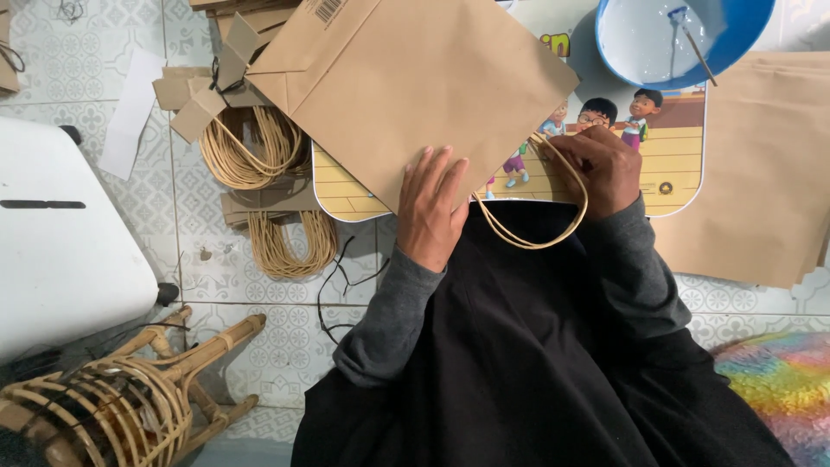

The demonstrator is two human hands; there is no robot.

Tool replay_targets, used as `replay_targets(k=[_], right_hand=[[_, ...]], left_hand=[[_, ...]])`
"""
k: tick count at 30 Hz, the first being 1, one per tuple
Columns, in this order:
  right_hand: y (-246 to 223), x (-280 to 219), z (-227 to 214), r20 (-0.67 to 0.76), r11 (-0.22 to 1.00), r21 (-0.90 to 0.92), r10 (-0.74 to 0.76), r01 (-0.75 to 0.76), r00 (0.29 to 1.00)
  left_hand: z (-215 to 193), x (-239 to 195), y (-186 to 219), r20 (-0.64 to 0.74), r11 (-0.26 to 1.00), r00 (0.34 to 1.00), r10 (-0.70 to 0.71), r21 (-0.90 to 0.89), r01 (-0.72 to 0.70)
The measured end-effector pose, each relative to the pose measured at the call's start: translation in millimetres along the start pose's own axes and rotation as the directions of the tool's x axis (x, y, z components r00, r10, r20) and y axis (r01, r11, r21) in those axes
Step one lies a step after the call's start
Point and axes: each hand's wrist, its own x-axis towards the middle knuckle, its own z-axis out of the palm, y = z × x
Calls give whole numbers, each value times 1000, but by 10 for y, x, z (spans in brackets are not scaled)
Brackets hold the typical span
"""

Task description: The person applies glue to a paper strip and attaches it to a brown paper bag to secure a handle. They press the strip down to ensure it adheres properly.

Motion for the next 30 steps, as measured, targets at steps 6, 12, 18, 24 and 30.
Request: replay_targets(k=[6, 12, 18, 24, 30], right_hand=[[-128, 29, -29, -2, 1000, -22, 14, -14, 1000], [-99, 27, -9, -18, 1000, -3, 4, -4, 1000], [-111, 45, -37, 5, 1000, -7, -13, 13, 1000], [14, 22, -20, 3, 1000, -9, -18, 18, 1000], [61, 5, 11, -20, 999, -31, -10, 9, 1000]], left_hand=[[-6, 5, 6, -2, 1000, 1000, 3, 4, -3], [-7, 6, -1, 2, 1000, 1000, 5, 6, -5], [-3, 4, -14, 5, 999, 1000, 14, 29, -14], [6, 12, -36, 2, 1000, 1000, 22, 21, -22], [16, 14, -31, -4, 1000, 1000, 20, 15, -20]])
